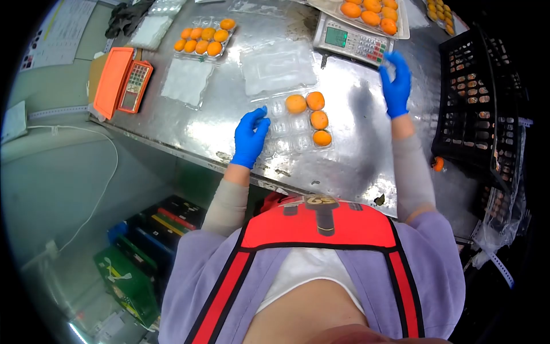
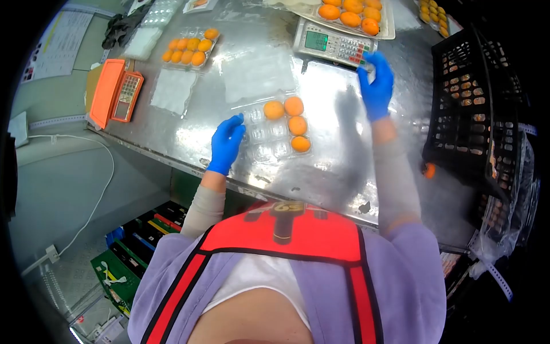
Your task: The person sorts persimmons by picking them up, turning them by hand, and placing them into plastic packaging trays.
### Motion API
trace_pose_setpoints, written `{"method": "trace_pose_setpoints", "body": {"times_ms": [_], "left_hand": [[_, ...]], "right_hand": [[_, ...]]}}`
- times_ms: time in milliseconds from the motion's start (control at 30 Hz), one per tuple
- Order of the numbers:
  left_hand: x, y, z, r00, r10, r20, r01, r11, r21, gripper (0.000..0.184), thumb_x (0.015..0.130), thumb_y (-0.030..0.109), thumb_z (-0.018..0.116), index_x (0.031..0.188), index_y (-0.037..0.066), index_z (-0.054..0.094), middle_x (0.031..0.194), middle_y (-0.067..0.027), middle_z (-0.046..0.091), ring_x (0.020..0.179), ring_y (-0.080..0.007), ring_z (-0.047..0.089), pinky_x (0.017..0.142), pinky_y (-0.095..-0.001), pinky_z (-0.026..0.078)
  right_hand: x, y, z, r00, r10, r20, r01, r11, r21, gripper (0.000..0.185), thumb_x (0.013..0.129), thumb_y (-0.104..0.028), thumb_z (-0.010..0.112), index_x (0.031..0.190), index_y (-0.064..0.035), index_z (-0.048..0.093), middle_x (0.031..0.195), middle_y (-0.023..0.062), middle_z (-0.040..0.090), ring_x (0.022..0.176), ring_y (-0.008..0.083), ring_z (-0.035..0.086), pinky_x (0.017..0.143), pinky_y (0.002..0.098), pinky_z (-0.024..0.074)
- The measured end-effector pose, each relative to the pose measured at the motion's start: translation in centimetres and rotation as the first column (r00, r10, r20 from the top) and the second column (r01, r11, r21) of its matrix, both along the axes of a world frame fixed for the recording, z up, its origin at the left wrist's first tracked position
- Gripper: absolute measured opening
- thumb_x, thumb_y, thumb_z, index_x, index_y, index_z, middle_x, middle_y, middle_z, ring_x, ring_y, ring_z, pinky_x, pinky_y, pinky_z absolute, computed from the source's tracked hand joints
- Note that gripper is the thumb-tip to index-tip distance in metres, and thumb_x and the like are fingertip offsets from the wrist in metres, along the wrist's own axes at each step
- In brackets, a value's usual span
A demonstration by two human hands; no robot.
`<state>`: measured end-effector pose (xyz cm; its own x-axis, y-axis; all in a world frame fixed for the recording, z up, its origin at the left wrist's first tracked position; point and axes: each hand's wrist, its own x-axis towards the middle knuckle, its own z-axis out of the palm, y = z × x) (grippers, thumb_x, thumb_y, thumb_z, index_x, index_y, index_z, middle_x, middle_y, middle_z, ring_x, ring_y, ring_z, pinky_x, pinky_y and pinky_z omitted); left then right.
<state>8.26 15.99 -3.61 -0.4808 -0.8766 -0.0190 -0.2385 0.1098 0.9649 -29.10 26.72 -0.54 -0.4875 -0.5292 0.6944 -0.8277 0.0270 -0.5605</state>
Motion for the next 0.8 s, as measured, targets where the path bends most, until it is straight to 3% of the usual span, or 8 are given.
{"method": "trace_pose_setpoints", "body": {"times_ms": [33,133,200,233,300,433,600,800], "left_hand": [[-0.5,0.1,0.6,0.999,-0.031,0.025,0.033,0.996,-0.078,0.033,0.082,0.012,0.066,0.113,0.005,0.059,0.108,-0.0076,0.062,0.090,-0.0168,0.061,0.081,-0.0289,0.048],[-2.2,0.9,2.0,0.986,-0.103,0.130,0.126,0.975,-0.184,0.034,0.080,0.010,0.066,0.113,0.005,0.059,0.113,-0.0101,0.060,0.099,-0.0210,0.059,0.088,-0.0311,0.046],[-3.7,1.4,2.5,0.971,-0.135,0.197,0.198,0.916,-0.348,0.035,0.078,0.013,0.067,0.112,0.007,0.060,0.113,-0.0118,0.059,0.101,-0.0255,0.058,0.087,-0.0339,0.046],[-4.5,1.8,2.6,0.953,-0.147,0.266,0.267,0.826,-0.497,0.037,0.075,0.016,0.069,0.111,0.010,0.061,0.113,-0.0134,0.058,0.102,-0.0300,0.056,0.087,-0.0367,0.046],[-6.2,2.4,2.8,0.934,-0.200,0.295,0.325,0.819,-0.473,0.041,0.071,0.015,0.070,0.111,0.012,0.061,0.120,-0.0134,0.054,0.108,-0.0324,0.052,0.091,-0.0400,0.044],[-9.5,1.8,2.4,0.804,-0.285,0.522,0.586,0.530,-0.613,0.054,0.066,0.011,0.068,0.118,0.017,0.057,0.134,-0.0113,0.045,0.117,-0.0355,0.046,0.097,-0.0418,0.039],[-11.9,1.0,3.0,0.543,-0.310,0.781,0.826,0.364,-0.430,0.042,0.069,0.018,0.065,0.111,0.019,0.060,0.140,-0.0090,0.037,0.131,-0.0336,0.029,0.104,-0.0525,0.027],[-13.3,0.9,3.1,0.404,-0.303,0.863,0.905,0.270,-0.329,0.028,0.073,0.019,0.062,0.100,0.015,0.066,0.140,-0.0081,0.037,0.133,-0.0329,0.025,0.105,-0.0539,0.024]], "right_hand": [[2.4,1.2,-1.1,0.978,0.052,0.202,-0.064,0.996,0.056,0.034,0.078,-0.013,0.066,0.110,-0.0053,0.059,0.105,0.0113,0.062,0.105,0.0267,0.056,0.094,0.0364,0.0397],[8.1,4.3,-4.7,0.931,0.009,0.366,-0.093,0.973,0.213,0.033,0.081,-0.014,0.063,0.112,-0.0045,0.058,0.112,0.0115,0.060,0.109,0.0264,0.053,0.095,0.0358,0.0400],[12.1,5.3,-4.0,0.741,0.124,0.659,-0.202,0.978,0.044,0.033,0.082,-0.013,0.064,0.112,-0.0013,0.057,0.112,0.0131,0.060,0.102,0.0238,0.058,0.089,0.0336,0.0449],[12.9,6.0,-4.8,0.776,0.060,0.628,-0.206,0.965,0.163,0.032,0.082,-0.012,0.062,0.112,-0.0005,0.057,0.112,0.0130,0.059,0.102,0.0246,0.057,0.090,0.0339,0.0442],[14.5,7.3,-5.4,0.733,0.112,0.671,-0.281,0.948,0.148,0.032,0.081,-0.009,0.061,0.112,-0.0008,0.057,0.113,0.0133,0.059,0.104,0.0260,0.057,0.092,0.0345,0.0431],[15.7,8.4,-5.7,0.722,0.118,0.682,-0.308,0.937,0.164,0.033,0.079,-0.007,0.061,0.111,-0.0028,0.058,0.113,0.0131,0.059,0.107,0.0272,0.054,0.094,0.0356,0.0413],[15.3,8.9,-6.2,0.767,0.105,0.633,-0.294,0.934,0.202,0.033,0.078,-0.006,0.062,0.111,-0.0039,0.058,0.111,0.0130,0.059,0.104,0.0283,0.055,0.092,0.0355,0.0425],[15.2,9.3,-6.2,0.680,0.099,0.727,-0.328,0.927,0.181,0.031,0.080,-0.006,0.062,0.110,-0.0032,0.058,0.109,0.0131,0.060,0.101,0.0256,0.057,0.088,0.0336,0.0449]]}}
